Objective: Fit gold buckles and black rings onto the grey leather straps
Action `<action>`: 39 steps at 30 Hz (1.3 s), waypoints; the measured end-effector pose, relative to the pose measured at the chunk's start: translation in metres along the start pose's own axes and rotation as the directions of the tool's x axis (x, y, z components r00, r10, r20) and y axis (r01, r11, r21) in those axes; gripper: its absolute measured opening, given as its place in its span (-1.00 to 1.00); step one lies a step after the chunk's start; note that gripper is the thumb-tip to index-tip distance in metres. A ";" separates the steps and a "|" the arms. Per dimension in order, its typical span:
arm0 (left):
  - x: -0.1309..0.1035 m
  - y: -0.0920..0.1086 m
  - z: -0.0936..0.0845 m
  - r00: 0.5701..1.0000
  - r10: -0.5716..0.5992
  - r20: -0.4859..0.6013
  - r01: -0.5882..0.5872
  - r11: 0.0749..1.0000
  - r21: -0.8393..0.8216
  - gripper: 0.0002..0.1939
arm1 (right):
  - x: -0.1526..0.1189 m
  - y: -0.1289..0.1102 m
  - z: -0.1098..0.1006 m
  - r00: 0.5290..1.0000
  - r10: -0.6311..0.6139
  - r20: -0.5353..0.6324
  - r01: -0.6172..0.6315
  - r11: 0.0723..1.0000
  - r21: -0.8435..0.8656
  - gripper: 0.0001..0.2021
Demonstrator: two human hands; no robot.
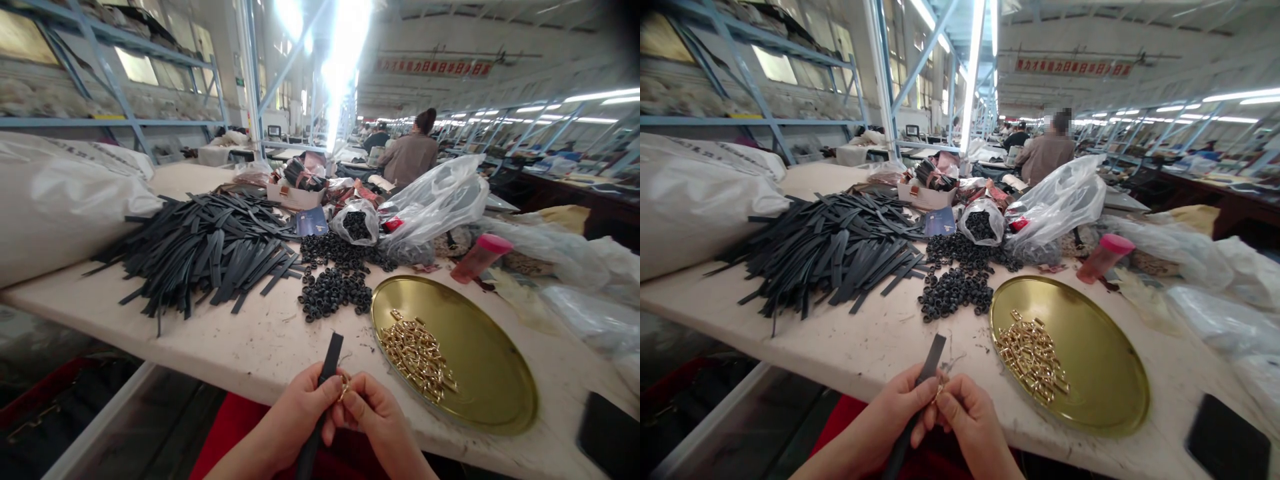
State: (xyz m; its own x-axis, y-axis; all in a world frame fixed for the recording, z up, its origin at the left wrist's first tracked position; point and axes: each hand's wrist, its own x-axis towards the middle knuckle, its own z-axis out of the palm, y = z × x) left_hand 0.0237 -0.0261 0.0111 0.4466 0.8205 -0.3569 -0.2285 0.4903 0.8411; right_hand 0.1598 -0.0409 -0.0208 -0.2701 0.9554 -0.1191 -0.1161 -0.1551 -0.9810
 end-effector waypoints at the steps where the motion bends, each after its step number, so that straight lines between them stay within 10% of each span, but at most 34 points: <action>1: 0.000 -0.001 -0.001 1.000 -0.001 -0.005 0.001 1.000 0.016 -0.72 | 0.001 0.002 0.000 1.000 0.010 0.001 -0.010 1.000 0.009 -0.69; 9: 0.007 -0.001 -0.008 0.996 0.003 -0.091 0.017 0.975 0.222 -0.72 | 0.007 0.007 -0.003 1.000 0.015 -0.003 -0.015 0.996 -0.087 -0.68; 19: 0.004 -0.003 -0.009 0.979 0.121 -0.164 0.045 0.655 0.754 -0.78 | -0.003 0.006 -0.009 0.992 -0.125 -0.011 0.110 0.906 -0.408 -0.86; 25: 0.001 -0.003 -0.006 0.993 0.018 -0.119 0.069 0.724 0.686 -0.83 | -0.002 0.019 -0.007 0.998 0.012 -0.068 -0.023 0.988 -0.155 -0.64; 32: -0.005 -0.005 -0.008 0.962 0.236 -0.137 0.024 0.429 0.903 -0.78 | -0.008 0.018 -0.004 0.992 0.078 0.100 -0.080 0.997 0.020 -0.57; 39: -0.010 -0.005 -0.006 0.995 0.058 -0.080 0.025 0.639 0.769 -0.86 | -0.008 0.029 -0.004 0.999 0.044 0.021 -0.040 0.986 -0.162 -0.69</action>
State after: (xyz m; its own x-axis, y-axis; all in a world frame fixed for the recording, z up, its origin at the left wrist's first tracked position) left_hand 0.0150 -0.0348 0.0084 0.3623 0.8681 -0.3392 0.5300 0.1074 0.8412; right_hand 0.1622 -0.0523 -0.0490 -0.2945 0.9424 -0.1586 0.0511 -0.1502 -0.9873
